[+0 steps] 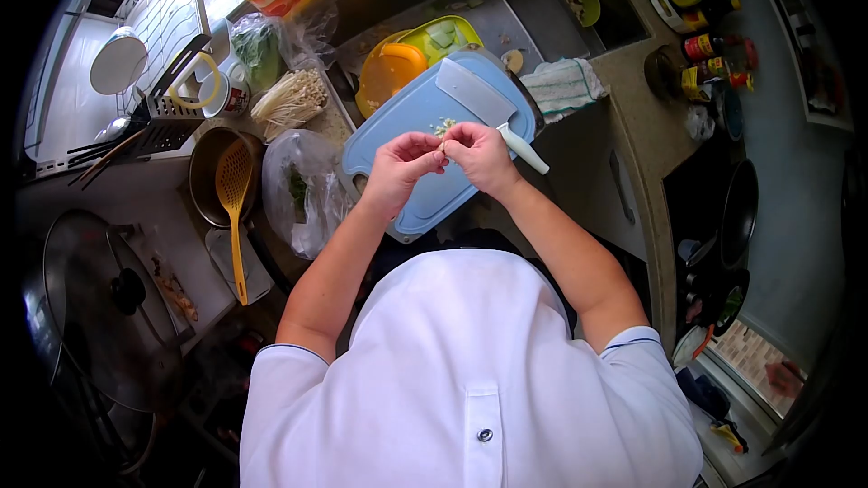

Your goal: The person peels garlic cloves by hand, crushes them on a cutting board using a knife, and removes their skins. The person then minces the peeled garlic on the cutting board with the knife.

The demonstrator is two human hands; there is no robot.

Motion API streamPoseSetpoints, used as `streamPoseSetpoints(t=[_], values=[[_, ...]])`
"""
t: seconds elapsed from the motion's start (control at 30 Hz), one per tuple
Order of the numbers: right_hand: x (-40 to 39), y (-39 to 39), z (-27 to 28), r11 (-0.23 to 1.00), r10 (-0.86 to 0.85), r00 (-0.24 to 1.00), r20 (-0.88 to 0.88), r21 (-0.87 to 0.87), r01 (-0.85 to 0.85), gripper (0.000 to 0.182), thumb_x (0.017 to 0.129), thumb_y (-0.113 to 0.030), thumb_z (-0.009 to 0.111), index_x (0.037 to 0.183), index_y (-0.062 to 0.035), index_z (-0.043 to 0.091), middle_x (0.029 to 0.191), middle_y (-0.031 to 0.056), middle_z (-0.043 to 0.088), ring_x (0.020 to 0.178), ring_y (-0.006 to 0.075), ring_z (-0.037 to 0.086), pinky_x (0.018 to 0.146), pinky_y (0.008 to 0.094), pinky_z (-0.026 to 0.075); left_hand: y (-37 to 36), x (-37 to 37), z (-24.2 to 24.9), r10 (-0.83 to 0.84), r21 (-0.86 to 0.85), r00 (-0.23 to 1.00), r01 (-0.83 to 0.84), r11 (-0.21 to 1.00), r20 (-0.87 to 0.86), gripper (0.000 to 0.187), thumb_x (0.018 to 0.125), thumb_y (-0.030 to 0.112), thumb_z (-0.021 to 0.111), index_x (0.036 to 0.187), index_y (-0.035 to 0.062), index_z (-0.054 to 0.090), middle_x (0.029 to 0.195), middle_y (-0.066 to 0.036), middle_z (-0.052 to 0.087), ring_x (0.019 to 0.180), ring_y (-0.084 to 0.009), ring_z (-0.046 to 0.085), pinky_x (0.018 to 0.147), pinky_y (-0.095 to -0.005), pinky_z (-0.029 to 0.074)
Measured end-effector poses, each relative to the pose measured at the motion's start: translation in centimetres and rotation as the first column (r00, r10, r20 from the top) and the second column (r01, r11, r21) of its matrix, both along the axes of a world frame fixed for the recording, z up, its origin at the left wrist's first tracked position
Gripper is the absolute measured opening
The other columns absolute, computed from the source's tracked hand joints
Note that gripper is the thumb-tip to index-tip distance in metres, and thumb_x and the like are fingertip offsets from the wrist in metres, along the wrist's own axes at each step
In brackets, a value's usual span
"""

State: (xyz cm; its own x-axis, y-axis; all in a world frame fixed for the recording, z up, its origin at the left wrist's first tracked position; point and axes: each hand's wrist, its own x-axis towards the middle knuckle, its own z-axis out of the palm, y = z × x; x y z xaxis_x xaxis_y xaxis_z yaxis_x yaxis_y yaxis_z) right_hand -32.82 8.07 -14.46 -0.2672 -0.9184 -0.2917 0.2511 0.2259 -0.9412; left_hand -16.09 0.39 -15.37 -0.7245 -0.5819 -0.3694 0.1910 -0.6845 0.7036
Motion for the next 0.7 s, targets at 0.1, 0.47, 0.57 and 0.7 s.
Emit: streamPoseSetpoints(t=[0.1, 0.47, 0.57, 0.7], values=[[-0.5, 0.0, -0.1, 0.996, 0.042, 0.998, 0.054, 0.079, -0.047, 0.005, 0.090, -0.006, 0.066, 0.089, -0.0011, 0.068, 0.080, 0.0021, 0.067, 0.069, 0.0075, 0.060, 0.064, 0.0233, 0.050, -0.2, 0.2, 0.0, -0.024, -0.205, 0.997, 0.039, 0.978, 0.077, 0.018, 0.091, 0.001, 0.074, 0.108, -0.0009, 0.069, 0.100, -0.009, 0.072, 0.088, -0.0165, 0.070, 0.079, -0.0304, 0.057], [0.2, -0.2, 0.8, 0.991, -0.024, 0.976, 0.216, 0.132, -0.005, 0.007, 0.091, -0.008, 0.067, 0.086, -0.0032, 0.069, 0.076, 0.0011, 0.065, 0.064, 0.0074, 0.056, 0.060, 0.0218, 0.046, -0.4, -0.2, 2.3, -0.004, -0.341, 0.953, 0.111, 0.934, 0.302, 0.016, 0.094, 0.006, 0.071, 0.106, -0.0051, 0.072, 0.094, -0.008, 0.073, 0.084, -0.0136, 0.068, 0.077, -0.0266, 0.055], [0.0, -0.1, 0.8, 0.991, 0.010, 0.977, 0.214, 0.131, -0.039, 0.008, 0.091, -0.009, 0.066, 0.086, -0.0033, 0.068, 0.076, 0.0012, 0.064, 0.064, 0.0080, 0.056, 0.060, 0.0220, 0.046, -1.0, 0.3, 1.2, -0.037, -0.106, 0.983, 0.057, 0.993, 0.177, 0.019, 0.094, 0.008, 0.071, 0.106, -0.0059, 0.071, 0.094, -0.011, 0.073, 0.082, -0.0154, 0.069, 0.075, -0.0285, 0.057], [-0.5, -0.3, 0.5, 0.983, 0.016, 0.911, 0.411, 0.163, -0.091, 0.011, 0.092, -0.009, 0.063, 0.084, -0.0029, 0.067, 0.074, 0.0017, 0.062, 0.062, 0.0101, 0.056, 0.059, 0.0236, 0.046, -1.1, 0.8, 0.8, -0.038, 0.011, 0.995, 0.037, 0.999, 0.094, 0.020, 0.095, 0.008, 0.069, 0.109, -0.0068, 0.068, 0.097, -0.012, 0.072, 0.084, -0.0183, 0.070, 0.075, -0.0308, 0.058]])
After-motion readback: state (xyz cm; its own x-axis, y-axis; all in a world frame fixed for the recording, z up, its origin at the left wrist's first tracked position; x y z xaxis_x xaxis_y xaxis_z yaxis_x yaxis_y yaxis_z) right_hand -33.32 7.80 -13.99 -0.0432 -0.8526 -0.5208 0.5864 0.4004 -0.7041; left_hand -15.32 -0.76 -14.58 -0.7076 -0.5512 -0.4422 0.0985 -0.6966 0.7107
